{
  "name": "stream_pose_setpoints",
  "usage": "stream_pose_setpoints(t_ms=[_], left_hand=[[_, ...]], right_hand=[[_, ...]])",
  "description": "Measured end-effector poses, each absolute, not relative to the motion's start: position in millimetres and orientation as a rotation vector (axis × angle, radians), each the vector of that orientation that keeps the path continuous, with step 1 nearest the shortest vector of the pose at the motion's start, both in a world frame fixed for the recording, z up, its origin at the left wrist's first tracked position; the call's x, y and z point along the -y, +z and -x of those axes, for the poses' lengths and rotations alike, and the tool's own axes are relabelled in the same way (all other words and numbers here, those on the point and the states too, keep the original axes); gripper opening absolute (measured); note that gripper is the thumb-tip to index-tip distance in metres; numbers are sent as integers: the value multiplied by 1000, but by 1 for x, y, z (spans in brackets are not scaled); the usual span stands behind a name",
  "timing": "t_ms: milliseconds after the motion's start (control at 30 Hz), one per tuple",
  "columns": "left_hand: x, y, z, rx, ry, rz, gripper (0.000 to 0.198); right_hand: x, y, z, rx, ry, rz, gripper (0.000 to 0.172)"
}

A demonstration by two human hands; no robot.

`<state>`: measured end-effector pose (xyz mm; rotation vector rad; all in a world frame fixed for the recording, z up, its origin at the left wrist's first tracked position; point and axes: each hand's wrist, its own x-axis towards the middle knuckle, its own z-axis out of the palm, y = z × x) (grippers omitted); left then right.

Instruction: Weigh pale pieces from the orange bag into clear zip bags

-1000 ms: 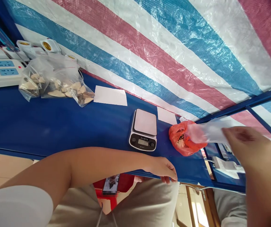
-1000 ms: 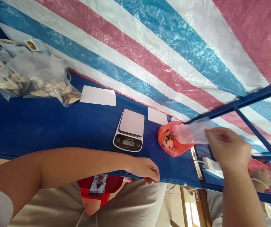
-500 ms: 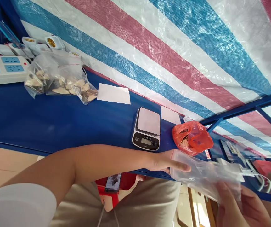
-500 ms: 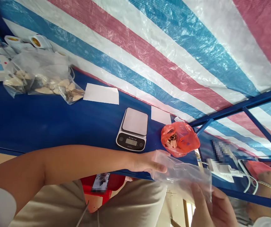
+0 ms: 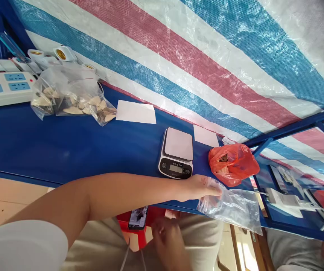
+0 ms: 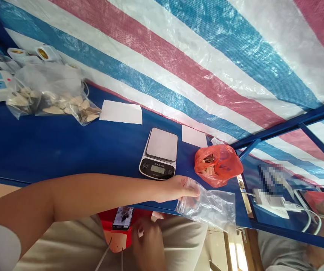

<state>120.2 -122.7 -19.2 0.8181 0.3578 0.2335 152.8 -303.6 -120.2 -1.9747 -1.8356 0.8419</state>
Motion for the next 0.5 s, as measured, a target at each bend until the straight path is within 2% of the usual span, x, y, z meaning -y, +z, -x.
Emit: stream_pose_setpoints(t_ms=[200,500], left_hand=[[125,-20,-119,-364,224,-850,15],[125,-35,-128,-340,228,-812,20]], right_hand=[[239,-186,-149,1733,1104,2067,31],[237,-197,-147,1735,1288,2105,39]])
